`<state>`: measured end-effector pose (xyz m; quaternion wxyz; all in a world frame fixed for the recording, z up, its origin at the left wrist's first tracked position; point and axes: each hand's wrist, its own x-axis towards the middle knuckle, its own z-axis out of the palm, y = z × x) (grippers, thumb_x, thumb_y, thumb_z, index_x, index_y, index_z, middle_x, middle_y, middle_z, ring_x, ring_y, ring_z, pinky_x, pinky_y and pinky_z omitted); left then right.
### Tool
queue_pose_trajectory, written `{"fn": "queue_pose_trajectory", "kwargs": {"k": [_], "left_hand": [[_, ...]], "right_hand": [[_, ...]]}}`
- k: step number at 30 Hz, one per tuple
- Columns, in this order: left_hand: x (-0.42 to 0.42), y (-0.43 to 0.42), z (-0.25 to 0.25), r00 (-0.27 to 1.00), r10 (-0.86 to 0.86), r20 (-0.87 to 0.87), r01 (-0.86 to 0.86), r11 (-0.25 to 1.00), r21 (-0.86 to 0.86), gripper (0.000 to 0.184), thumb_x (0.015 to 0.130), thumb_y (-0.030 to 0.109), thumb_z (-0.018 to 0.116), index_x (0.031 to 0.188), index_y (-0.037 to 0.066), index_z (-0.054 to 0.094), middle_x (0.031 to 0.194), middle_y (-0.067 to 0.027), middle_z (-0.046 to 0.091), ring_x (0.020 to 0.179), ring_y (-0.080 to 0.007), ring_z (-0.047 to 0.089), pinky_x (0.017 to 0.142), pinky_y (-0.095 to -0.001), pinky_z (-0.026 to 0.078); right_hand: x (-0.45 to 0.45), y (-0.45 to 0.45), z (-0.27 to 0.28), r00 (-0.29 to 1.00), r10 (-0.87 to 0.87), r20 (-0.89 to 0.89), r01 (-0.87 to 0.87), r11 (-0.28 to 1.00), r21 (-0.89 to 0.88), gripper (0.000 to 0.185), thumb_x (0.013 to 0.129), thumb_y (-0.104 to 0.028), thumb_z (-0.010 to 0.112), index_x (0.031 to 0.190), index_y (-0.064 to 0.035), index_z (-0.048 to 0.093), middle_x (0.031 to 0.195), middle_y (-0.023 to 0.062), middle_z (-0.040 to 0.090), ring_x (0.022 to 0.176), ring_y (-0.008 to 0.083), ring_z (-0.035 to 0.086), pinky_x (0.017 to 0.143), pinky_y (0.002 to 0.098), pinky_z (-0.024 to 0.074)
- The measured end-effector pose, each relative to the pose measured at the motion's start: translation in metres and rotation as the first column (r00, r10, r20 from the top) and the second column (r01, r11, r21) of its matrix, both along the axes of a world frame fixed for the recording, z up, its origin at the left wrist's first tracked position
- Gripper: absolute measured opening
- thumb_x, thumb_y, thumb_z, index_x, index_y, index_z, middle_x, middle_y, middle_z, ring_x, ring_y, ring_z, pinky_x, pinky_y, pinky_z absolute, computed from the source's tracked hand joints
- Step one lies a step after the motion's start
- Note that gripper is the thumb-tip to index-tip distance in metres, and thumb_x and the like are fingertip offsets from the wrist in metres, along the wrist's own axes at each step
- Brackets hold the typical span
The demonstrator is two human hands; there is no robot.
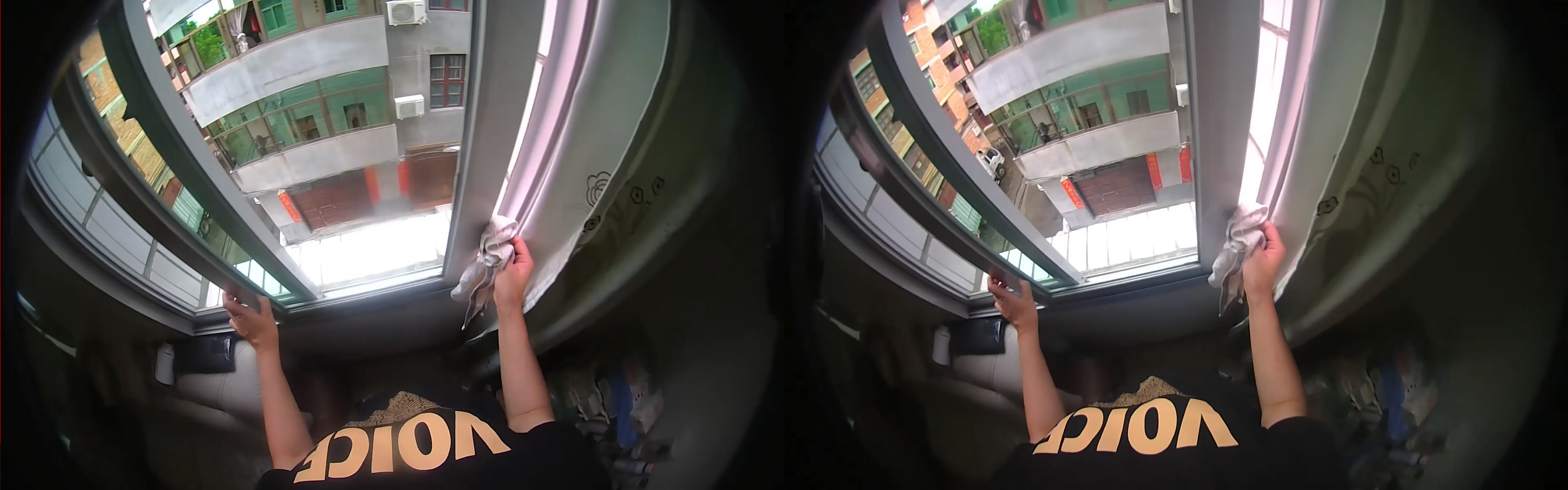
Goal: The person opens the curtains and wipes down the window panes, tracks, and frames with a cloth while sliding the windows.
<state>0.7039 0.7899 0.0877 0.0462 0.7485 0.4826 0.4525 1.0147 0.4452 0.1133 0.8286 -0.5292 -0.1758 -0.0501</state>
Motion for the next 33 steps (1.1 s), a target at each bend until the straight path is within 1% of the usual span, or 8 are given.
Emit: {"fn": "queue_pose_trajectory", "kwargs": {"k": [8,14,18,22,24,28,30,33], "left_hand": [[-0.022,0.031,-0.002,0.998,0.056,0.001,-0.056,0.998,-0.017,0.069,0.083,0.029,0.061,0.140,0.008,0.028,0.128,-0.0113,0.054,0.111,-0.0276,0.058,0.095,-0.0553,0.035],[-0.037,0.054,-0.008,0.990,0.136,-0.026,-0.137,0.990,-0.042,0.069,0.082,0.032,0.063,0.140,0.011,0.031,0.130,-0.0121,0.055,0.111,-0.0264,0.059,0.093,-0.0447,0.043],[-0.042,0.065,-0.011,0.986,0.166,-0.018,-0.167,0.985,-0.043,0.067,0.084,0.032,0.063,0.139,0.010,0.032,0.129,-0.0129,0.055,0.108,-0.0267,0.060,0.092,-0.0443,0.044],[-0.046,0.073,-0.014,0.988,0.152,-0.002,-0.151,0.982,-0.111,0.068,0.082,0.033,0.061,0.138,0.011,0.031,0.133,-0.0126,0.053,0.115,-0.0283,0.057,0.093,-0.0505,0.039],[-0.047,0.074,-0.016,0.985,0.170,0.003,-0.169,0.980,-0.109,0.068,0.081,0.033,0.062,0.138,0.011,0.031,0.132,-0.0118,0.054,0.116,-0.0274,0.058,0.094,-0.0496,0.040],[-0.048,0.070,-0.011,0.989,0.149,0.014,-0.147,0.982,-0.121,0.070,0.080,0.033,0.063,0.138,0.011,0.031,0.132,-0.0111,0.054,0.115,-0.0264,0.059,0.095,-0.0489,0.041],[-0.047,0.069,-0.010,0.989,0.144,0.021,-0.141,0.983,-0.115,0.069,0.081,0.033,0.063,0.138,0.011,0.031,0.133,-0.0117,0.053,0.115,-0.0270,0.058,0.095,-0.0480,0.041],[-0.047,0.065,-0.006,0.994,0.098,0.048,-0.093,0.990,-0.105,0.070,0.082,0.033,0.062,0.139,0.008,0.031,0.133,-0.0131,0.053,0.116,-0.0278,0.058,0.096,-0.0473,0.041]], "right_hand": [[0.002,-0.014,0.134,0.930,-0.296,0.216,0.253,0.945,0.206,0.037,0.087,0.008,0.059,0.124,0.0048,0.055,0.116,0.0085,0.062,0.105,0.0164,0.060,0.095,0.0281,0.0447],[0.010,-0.009,0.190,0.661,-0.541,0.520,0.517,0.830,0.208,0.025,0.088,0.006,0.062,0.113,0.0064,0.064,0.102,0.0054,0.066,0.085,0.0092,0.061,0.076,0.0225,0.0493],[0.038,0.016,0.196,0.313,-0.509,0.802,0.611,0.754,0.240,0.024,0.087,0.008,0.060,0.109,0.0027,0.068,0.109,0.0134,0.068,0.095,0.0186,0.066,0.079,0.0272,0.0518],[0.066,0.025,0.144,0.173,-0.195,0.965,0.770,0.638,-0.009,0.033,0.076,0.013,0.056,0.105,0.0013,0.069,0.115,0.0154,0.064,0.111,0.0305,0.061,0.094,0.0370,0.0492],[0.067,0.024,0.102,0.272,-0.054,0.961,0.783,0.593,-0.188,0.037,0.071,0.012,0.054,0.101,-0.0006,0.070,0.120,0.0180,0.061,0.125,0.0387,0.049,0.104,0.0437,0.0423],[0.051,0.017,0.030,0.543,0.074,0.837,0.710,0.491,-0.504,0.037,0.076,0.009,0.052,0.106,-0.0031,0.069,0.118,0.0174,0.062,0.120,0.0357,0.053,0.101,0.0427,0.0437],[0.040,0.006,0.004,0.791,0.121,0.600,0.372,0.684,-0.627,0.037,0.075,0.009,0.051,0.107,-0.0006,0.067,0.113,0.0184,0.063,0.111,0.0353,0.058,0.095,0.0430,0.0468],[0.019,-0.009,-0.004,0.877,0.070,0.476,0.279,0.732,-0.622,0.036,0.076,0.011,0.049,0.106,0.0016,0.066,0.101,0.0182,0.065,0.095,0.0330,0.064,0.085,0.0377,0.0501]]}}
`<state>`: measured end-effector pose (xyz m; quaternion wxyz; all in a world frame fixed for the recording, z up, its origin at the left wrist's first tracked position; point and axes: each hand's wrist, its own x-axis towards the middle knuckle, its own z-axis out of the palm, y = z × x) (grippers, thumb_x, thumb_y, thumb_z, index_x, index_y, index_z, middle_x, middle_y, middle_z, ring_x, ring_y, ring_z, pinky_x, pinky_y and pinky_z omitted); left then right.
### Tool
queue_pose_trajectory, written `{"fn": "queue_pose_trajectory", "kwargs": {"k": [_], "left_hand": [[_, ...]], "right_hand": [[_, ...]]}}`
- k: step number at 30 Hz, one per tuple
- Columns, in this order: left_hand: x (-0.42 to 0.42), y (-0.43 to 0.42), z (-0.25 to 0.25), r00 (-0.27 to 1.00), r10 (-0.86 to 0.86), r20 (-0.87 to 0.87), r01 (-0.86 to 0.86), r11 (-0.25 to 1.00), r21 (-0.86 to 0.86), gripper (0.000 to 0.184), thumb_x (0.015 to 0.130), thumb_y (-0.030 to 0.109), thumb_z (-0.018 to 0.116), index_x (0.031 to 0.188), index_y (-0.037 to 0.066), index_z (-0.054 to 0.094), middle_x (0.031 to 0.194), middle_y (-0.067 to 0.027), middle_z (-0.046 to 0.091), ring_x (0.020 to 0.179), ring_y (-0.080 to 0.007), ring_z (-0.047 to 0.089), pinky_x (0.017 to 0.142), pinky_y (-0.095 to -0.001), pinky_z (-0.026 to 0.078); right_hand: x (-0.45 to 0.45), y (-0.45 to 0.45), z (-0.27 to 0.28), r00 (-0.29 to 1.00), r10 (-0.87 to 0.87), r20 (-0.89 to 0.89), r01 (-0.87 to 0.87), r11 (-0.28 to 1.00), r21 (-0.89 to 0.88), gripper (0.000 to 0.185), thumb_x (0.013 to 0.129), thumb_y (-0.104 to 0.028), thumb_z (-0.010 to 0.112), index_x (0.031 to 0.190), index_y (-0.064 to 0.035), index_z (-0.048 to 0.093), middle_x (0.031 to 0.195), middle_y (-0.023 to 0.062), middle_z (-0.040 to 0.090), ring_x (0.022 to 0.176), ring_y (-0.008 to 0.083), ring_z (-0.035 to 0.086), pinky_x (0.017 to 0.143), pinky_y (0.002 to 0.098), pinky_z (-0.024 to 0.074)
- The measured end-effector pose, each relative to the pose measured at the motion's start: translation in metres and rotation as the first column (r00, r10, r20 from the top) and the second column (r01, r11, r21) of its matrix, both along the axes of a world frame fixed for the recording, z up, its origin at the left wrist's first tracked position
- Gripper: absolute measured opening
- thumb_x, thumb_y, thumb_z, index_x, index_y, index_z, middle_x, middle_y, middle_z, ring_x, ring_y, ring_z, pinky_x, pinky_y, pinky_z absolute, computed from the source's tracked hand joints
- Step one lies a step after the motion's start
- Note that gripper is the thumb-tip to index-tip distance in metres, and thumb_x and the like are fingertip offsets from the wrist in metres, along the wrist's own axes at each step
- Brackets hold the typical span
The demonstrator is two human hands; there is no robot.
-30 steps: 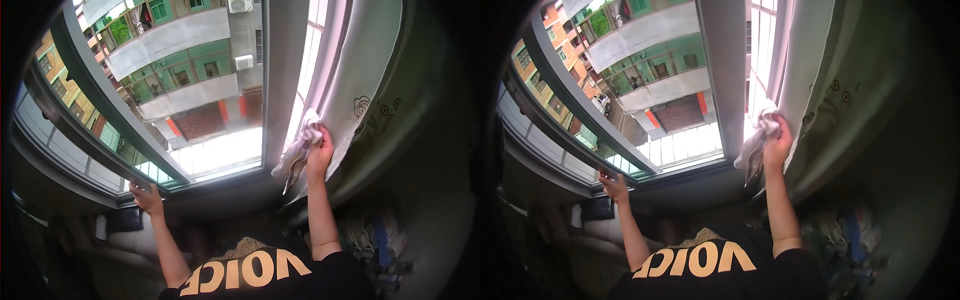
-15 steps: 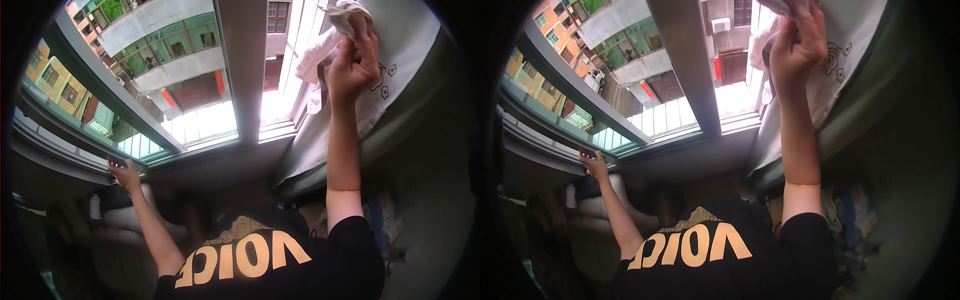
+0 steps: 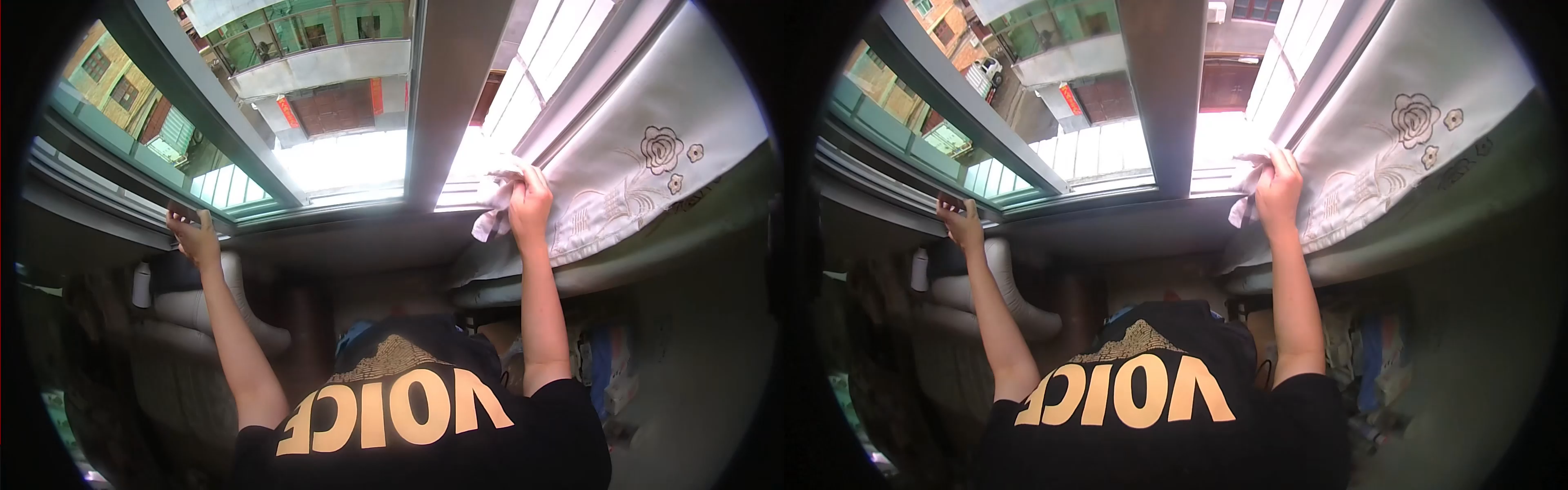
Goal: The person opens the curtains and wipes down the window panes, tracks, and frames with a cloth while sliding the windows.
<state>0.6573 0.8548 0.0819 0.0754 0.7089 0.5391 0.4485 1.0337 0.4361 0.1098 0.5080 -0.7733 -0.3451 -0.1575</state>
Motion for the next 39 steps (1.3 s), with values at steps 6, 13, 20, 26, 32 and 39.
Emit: {"fn": "queue_pose_trajectory", "kwargs": {"k": [6,13,20,26,32,39], "left_hand": [[0.006,-0.007,0.004,0.999,0.042,-0.026,-0.040,0.996,0.080,0.064,0.082,0.026,0.065,0.136,0.007,0.035,0.126,-0.0150,0.055,0.106,-0.0269,0.061,0.093,-0.0400,0.046],[0.005,-0.006,0.007,1.000,-0.016,-0.020,0.017,0.999,0.050,0.067,0.082,0.029,0.063,0.137,0.008,0.031,0.129,-0.0181,0.054,0.114,-0.0326,0.058,0.096,-0.0464,0.042],[0.007,-0.009,0.011,0.996,0.054,-0.073,-0.049,0.996,0.070,0.065,0.082,0.025,0.062,0.136,0.008,0.032,0.127,-0.0160,0.055,0.112,-0.0304,0.059,0.094,-0.0454,0.044],[0.001,-0.001,0.012,0.990,0.114,-0.084,-0.112,0.993,0.021,0.068,0.081,0.031,0.062,0.138,0.008,0.032,0.127,-0.0145,0.055,0.113,-0.0293,0.058,0.094,-0.0461,0.044],[-0.002,0.007,0.005,0.994,0.098,-0.041,-0.097,0.995,0.037,0.068,0.082,0.032,0.063,0.138,0.006,0.033,0.128,-0.0162,0.054,0.113,-0.0300,0.058,0.095,-0.0446,0.044],[-0.007,0.019,-0.005,0.997,0.064,-0.031,-0.062,0.995,0.075,0.068,0.081,0.033,0.063,0.137,0.006,0.033,0.128,-0.0156,0.054,0.113,-0.0308,0.057,0.095,-0.0459,0.043]], "right_hand": [[-0.021,-0.010,-0.006,0.980,-0.016,-0.200,0.041,0.991,0.125,0.029,0.080,0.007,0.052,0.106,0.0039,0.064,0.095,0.0161,0.065,0.090,0.0268,0.064,0.082,0.0339,0.0488],[-0.023,0.020,-0.099,0.970,-0.069,-0.232,-0.009,0.948,-0.318,0.025,0.082,-0.008,0.061,0.103,0.0057,0.066,0.094,0.0259,0.064,0.094,0.0404,0.060,0.085,0.0425,0.0473],[-0.055,0.060,-0.113,0.919,-0.019,-0.395,-0.026,0.994,-0.108,0.026,0.084,-0.007,0.059,0.105,0.0081,0.065,0.096,0.0279,0.066,0.094,0.0426,0.063,0.083,0.0438,0.0491],[-0.040,0.041,-0.091,0.807,-0.052,-0.588,-0.103,0.968,-0.227,0.028,0.083,-0.013,0.061,0.102,0.0056,0.068,0.096,0.0260,0.067,0.096,0.0386,0.065,0.084,0.0422,0.0496],[0.015,-0.038,-0.112,0.929,-0.245,-0.279,0.190,0.959,-0.209,0.026,0.080,-0.012,0.061,0.100,0.0031,0.069,0.091,0.0225,0.069,0.088,0.0366,0.068,0.080,0.0400,0.0512],[0.052,-0.130,-0.040,0.855,-0.382,-0.350,0.450,0.883,0.135,0.015,0.084,-0.003,0.066,0.096,0.0057,0.067,0.089,0.0095,0.070,0.082,0.0148,0.062,0.078,0.0308,0.0502]]}}
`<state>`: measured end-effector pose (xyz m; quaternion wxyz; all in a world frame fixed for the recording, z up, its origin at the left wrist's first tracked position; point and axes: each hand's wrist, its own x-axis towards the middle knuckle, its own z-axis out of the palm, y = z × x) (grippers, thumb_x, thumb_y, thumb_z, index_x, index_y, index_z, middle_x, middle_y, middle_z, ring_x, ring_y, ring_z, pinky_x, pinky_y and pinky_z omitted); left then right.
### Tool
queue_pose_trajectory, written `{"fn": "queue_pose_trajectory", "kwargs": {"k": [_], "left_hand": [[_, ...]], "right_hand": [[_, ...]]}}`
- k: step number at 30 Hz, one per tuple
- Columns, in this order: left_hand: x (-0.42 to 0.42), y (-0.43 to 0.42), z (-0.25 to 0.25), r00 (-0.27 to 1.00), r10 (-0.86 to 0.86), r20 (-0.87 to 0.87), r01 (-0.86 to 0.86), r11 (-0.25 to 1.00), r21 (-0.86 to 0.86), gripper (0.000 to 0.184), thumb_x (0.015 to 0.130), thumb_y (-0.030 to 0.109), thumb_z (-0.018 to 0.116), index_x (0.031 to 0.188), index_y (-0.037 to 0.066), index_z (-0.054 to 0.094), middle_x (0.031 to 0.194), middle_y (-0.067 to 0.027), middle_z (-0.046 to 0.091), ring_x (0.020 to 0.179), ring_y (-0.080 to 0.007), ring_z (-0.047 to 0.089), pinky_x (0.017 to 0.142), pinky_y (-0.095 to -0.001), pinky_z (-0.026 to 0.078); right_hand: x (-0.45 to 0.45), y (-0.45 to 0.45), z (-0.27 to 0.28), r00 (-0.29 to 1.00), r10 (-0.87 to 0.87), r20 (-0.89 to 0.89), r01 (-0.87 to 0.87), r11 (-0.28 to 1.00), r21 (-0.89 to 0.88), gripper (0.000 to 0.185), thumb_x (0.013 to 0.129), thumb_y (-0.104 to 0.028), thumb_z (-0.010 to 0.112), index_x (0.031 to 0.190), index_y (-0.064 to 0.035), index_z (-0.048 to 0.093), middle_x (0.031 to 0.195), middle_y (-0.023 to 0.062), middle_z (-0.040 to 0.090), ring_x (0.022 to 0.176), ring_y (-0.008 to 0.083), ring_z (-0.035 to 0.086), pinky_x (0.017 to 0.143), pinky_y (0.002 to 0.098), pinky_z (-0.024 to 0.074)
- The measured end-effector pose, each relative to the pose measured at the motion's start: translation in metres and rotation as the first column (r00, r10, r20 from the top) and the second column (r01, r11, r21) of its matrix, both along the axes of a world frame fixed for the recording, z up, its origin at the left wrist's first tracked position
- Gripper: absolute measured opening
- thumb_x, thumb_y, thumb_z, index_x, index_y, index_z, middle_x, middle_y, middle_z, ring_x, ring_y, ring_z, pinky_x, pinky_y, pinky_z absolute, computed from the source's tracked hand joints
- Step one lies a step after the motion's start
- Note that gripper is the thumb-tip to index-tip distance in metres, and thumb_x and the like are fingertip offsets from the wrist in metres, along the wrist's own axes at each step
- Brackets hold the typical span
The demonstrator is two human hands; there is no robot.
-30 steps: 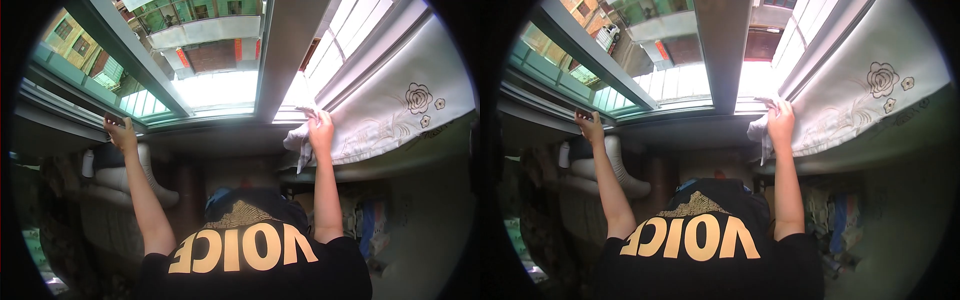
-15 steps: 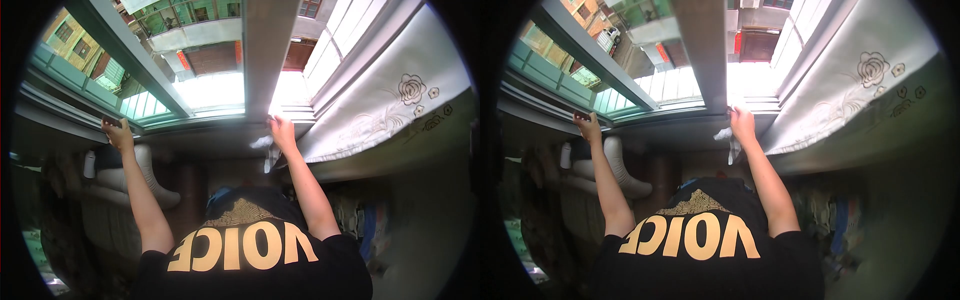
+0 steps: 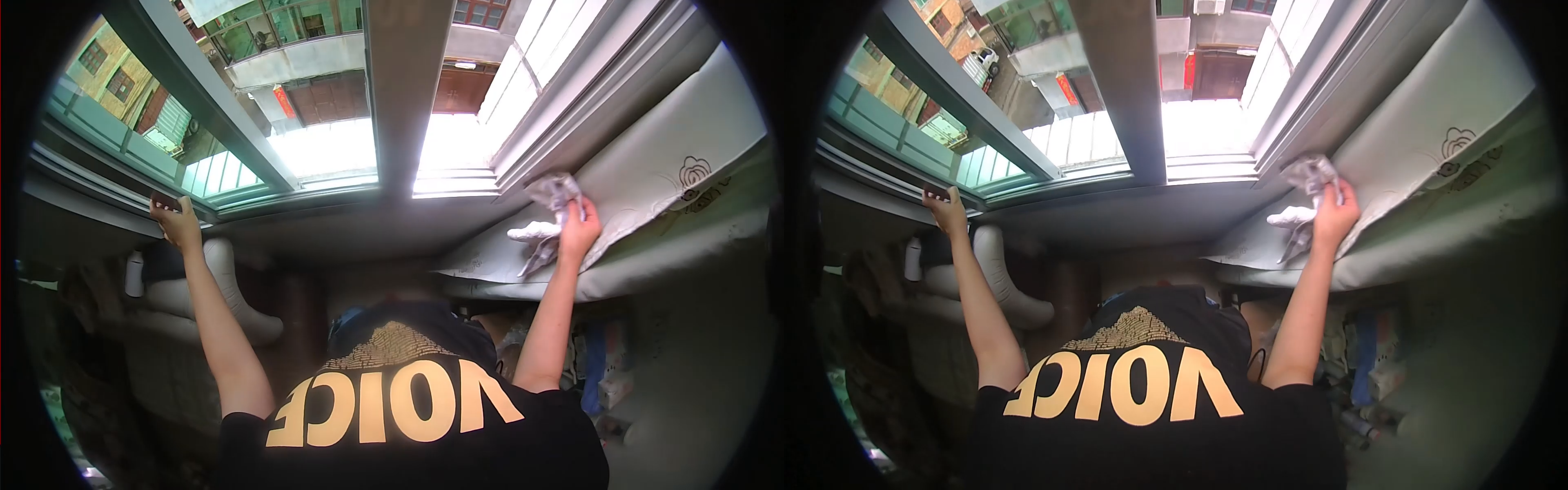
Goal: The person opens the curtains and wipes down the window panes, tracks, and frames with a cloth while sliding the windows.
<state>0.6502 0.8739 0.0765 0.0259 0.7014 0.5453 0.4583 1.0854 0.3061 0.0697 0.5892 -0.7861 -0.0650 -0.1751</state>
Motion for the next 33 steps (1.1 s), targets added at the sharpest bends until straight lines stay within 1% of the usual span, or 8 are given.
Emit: {"fn": "queue_pose_trajectory", "kwargs": {"k": [5,9,15,22,26,30,31,33], "left_hand": [[0.001,0.004,0.000,0.998,0.064,-0.004,-0.064,0.998,-0.027,0.070,0.081,0.034,0.063,0.138,0.007,0.034,0.127,-0.0150,0.054,0.112,-0.0300,0.058,0.094,-0.0459,0.044],[-0.001,0.010,-0.003,0.998,0.061,-0.001,-0.061,0.998,-0.003,0.070,0.080,0.034,0.064,0.138,0.007,0.033,0.128,-0.0149,0.054,0.113,-0.0298,0.058,0.094,-0.0452,0.045],[0.010,-0.011,0.011,0.996,0.028,0.087,-0.027,1.000,-0.011,0.057,0.080,0.028,0.066,0.129,0.014,0.041,0.119,-0.0024,0.062,0.106,-0.0199,0.063,0.090,-0.0397,0.047],[-0.016,-0.055,0.022,0.985,-0.132,0.114,0.124,0.990,0.073,0.078,0.082,0.017,0.068,0.145,0.004,0.025,0.123,-0.0240,0.056,0.111,-0.0351,0.057,0.095,-0.0423,0.045],[-0.031,-0.130,-0.058,0.947,-0.275,0.164,0.287,0.956,-0.054,0.072,0.082,0.015,0.067,0.143,0.002,0.030,0.125,-0.0239,0.052,0.110,-0.0339,0.055,0.098,-0.0425,0.042],[-0.068,-0.237,-0.146,0.957,-0.231,0.174,0.289,0.780,-0.555,0.067,0.081,0.012,0.066,0.140,0.002,0.035,0.134,-0.0227,0.050,0.121,-0.0372,0.051,0.101,-0.0449,0.043],[-0.080,-0.265,-0.184,0.976,-0.216,0.013,0.186,0.806,-0.562,0.064,0.081,0.012,0.066,0.138,0.004,0.037,0.123,-0.0205,0.056,0.113,-0.0331,0.057,0.095,-0.0416,0.046],[-0.098,-0.316,-0.222,0.983,-0.167,-0.071,0.036,0.564,-0.825,0.057,0.082,0.017,0.065,0.134,0.009,0.041,0.124,-0.0175,0.058,0.116,-0.0339,0.056,0.097,-0.0450,0.045]], "right_hand": [[-0.021,0.029,0.096,0.951,-0.109,0.288,-0.023,0.908,0.418,0.016,0.091,0.000,0.061,0.105,0.0048,0.063,0.096,0.0075,0.066,0.084,0.0130,0.061,0.077,0.0256,0.0504],[-0.018,0.059,0.108,0.857,-0.050,0.513,-0.083,0.969,0.234,0.014,0.087,0.001,0.064,0.102,0.0034,0.064,0.098,0.0079,0.065,0.091,0.0186,0.061,0.084,0.0297,0.0488],[-0.022,0.098,0.024,0.846,0.074,0.528,-0.093,0.996,0.011,0.027,0.072,0.013,0.064,0.097,0.0026,0.065,0.110,0.0153,0.056,0.103,0.0296,0.058,0.090,0.0391,0.0473],[-0.048,0.095,-0.108,0.955,0.149,0.255,-0.107,0.980,-0.170,0.021,0.073,0.009,0.063,0.093,0.0027,0.063,0.101,0.0149,0.055,0.096,0.0313,0.057,0.086,0.0425,0.0479],[-0.066,0.106,-0.123,0.945,0.283,0.164,-0.247,0.946,-0.209,0.016,0.075,0.008,0.063,0.090,0.0022,0.063,0.092,0.0128,0.057,0.092,0.0296,0.057,0.087,0.0413,0.0461],[-0.071,0.159,-0.142,0.894,0.422,0.149,-0.387,0.896,-0.217,0.010,0.077,0.001,0.062,0.087,0.0016,0.060,0.092,0.0126,0.056,0.090,0.0279,0.054,0.086,0.0396,0.0434],[-0.068,0.168,-0.147,0.876,0.458,0.149,-0.423,0.880,-0.217,0.010,0.077,0.001,0.062,0.087,0.0016,0.060,0.092,0.0126,0.056,0.090,0.0279,0.054,0.086,0.0396,0.0434],[-0.070,0.194,-0.151,0.842,0.530,0.099,-0.486,0.825,-0.289,0.013,0.076,-0.002,0.062,0.088,0.0009,0.061,0.090,0.0127,0.057,0.090,0.0279,0.054,0.085,0.0400,0.0427]]}}
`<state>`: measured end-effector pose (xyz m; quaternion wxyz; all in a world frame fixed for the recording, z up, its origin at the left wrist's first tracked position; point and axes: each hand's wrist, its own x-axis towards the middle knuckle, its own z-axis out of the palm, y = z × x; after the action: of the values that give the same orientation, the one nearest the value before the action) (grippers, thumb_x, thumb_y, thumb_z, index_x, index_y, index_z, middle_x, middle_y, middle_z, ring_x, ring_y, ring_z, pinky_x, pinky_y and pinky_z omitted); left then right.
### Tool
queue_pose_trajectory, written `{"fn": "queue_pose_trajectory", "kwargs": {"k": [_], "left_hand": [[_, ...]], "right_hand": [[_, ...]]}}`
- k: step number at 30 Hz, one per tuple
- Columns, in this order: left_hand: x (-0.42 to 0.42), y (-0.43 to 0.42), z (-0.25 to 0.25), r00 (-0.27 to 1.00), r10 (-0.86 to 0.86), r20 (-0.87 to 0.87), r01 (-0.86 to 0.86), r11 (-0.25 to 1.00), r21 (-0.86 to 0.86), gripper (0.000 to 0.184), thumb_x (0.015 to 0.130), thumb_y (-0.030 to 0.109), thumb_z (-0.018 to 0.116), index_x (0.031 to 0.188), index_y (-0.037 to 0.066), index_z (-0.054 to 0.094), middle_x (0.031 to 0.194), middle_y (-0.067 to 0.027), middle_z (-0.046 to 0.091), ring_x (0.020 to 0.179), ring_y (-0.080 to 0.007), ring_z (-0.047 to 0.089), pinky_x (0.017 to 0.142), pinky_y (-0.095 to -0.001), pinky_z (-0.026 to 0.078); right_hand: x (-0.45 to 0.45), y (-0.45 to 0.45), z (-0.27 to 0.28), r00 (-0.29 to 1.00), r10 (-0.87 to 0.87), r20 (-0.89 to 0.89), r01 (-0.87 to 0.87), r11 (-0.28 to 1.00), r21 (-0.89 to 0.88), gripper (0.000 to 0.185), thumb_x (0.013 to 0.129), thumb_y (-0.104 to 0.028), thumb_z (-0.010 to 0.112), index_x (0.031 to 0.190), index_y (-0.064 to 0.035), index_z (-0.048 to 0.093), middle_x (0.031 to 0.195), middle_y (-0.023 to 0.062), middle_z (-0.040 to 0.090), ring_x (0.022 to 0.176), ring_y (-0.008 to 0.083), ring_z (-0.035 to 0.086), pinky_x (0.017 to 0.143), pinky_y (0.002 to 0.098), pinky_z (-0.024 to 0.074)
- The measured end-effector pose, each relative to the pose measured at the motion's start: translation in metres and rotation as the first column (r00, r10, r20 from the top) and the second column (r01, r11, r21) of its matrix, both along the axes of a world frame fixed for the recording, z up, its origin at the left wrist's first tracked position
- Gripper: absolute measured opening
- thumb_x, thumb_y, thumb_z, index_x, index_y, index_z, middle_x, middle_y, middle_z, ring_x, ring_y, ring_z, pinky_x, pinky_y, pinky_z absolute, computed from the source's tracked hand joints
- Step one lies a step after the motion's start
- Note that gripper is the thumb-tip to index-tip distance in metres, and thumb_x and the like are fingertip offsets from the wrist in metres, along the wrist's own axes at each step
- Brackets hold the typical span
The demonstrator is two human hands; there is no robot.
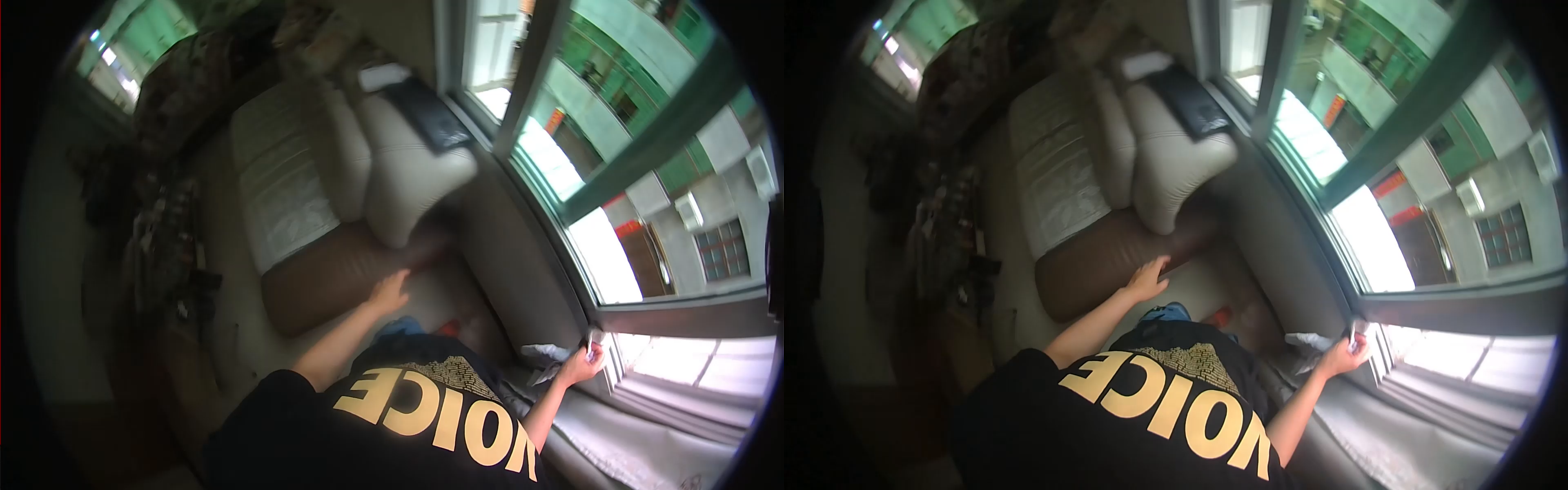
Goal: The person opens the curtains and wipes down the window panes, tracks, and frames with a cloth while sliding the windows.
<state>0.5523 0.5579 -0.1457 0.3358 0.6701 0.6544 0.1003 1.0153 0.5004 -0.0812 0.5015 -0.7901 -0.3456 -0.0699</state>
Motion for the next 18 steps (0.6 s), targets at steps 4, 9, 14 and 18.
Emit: {"fn": "queue_pose_trajectory", "kwargs": {"k": [4,9,14,18], "left_hand": [[-0.081,-0.103,-0.083,0.938,0.321,-0.128,-0.345,0.837,-0.425,0.056,0.082,0.020,0.067,0.133,0.007,0.049,0.135,-0.0160,0.054,0.125,-0.0312,0.052,0.104,-0.0418,0.043],[-0.152,-0.205,-0.111,0.747,0.584,-0.319,-0.648,0.529,-0.548,0.034,0.089,0.024,0.059,0.118,0.008,0.062,0.116,-0.0172,0.064,0.107,-0.0309,0.061,0.093,-0.0424,0.049],[-0.121,-0.216,-0.124,0.498,0.837,-0.226,-0.830,0.385,-0.404,0.027,0.087,0.018,0.061,0.112,0.009,0.064,0.107,-0.0126,0.067,0.100,-0.0296,0.063,0.088,-0.0415,0.050],[-0.115,-0.201,-0.169,0.639,0.766,-0.066,-0.705,0.549,-0.449,0.035,0.083,0.013,0.065,0.117,0.007,0.061,0.100,-0.0118,0.069,0.089,-0.0203,0.066,0.079,-0.0345,0.053]], "right_hand": [[-0.001,0.033,-0.005,0.998,-0.044,0.039,0.044,0.999,0.002,0.017,0.073,0.001,0.061,0.090,0.0023,0.061,0.090,0.0162,0.055,0.088,0.0308,0.053,0.083,0.0429,0.0436],[0.005,0.065,-0.031,0.963,0.162,-0.214,-0.137,0.982,0.126,0.020,0.071,-0.001,0.068,0.090,0.0045,0.064,0.090,0.0118,0.066,0.083,0.0227,0.060,0.079,0.0376,0.0493],[-0.017,0.119,-0.105,0.785,0.354,-0.509,-0.479,0.867,-0.135,0.023,0.072,0.000,0.071,0.093,0.0050,0.063,0.085,0.0108,0.066,0.078,0.0187,0.061,0.076,0.0333,0.0508],[-0.102,0.134,-0.108,0.578,0.436,-0.690,-0.622,0.783,-0.026,0.026,0.075,-0.007,0.080,0.096,-0.0004,0.067,0.083,0.0045,0.067,0.072,0.0125,0.060,0.064,0.0262,0.0475]]}}
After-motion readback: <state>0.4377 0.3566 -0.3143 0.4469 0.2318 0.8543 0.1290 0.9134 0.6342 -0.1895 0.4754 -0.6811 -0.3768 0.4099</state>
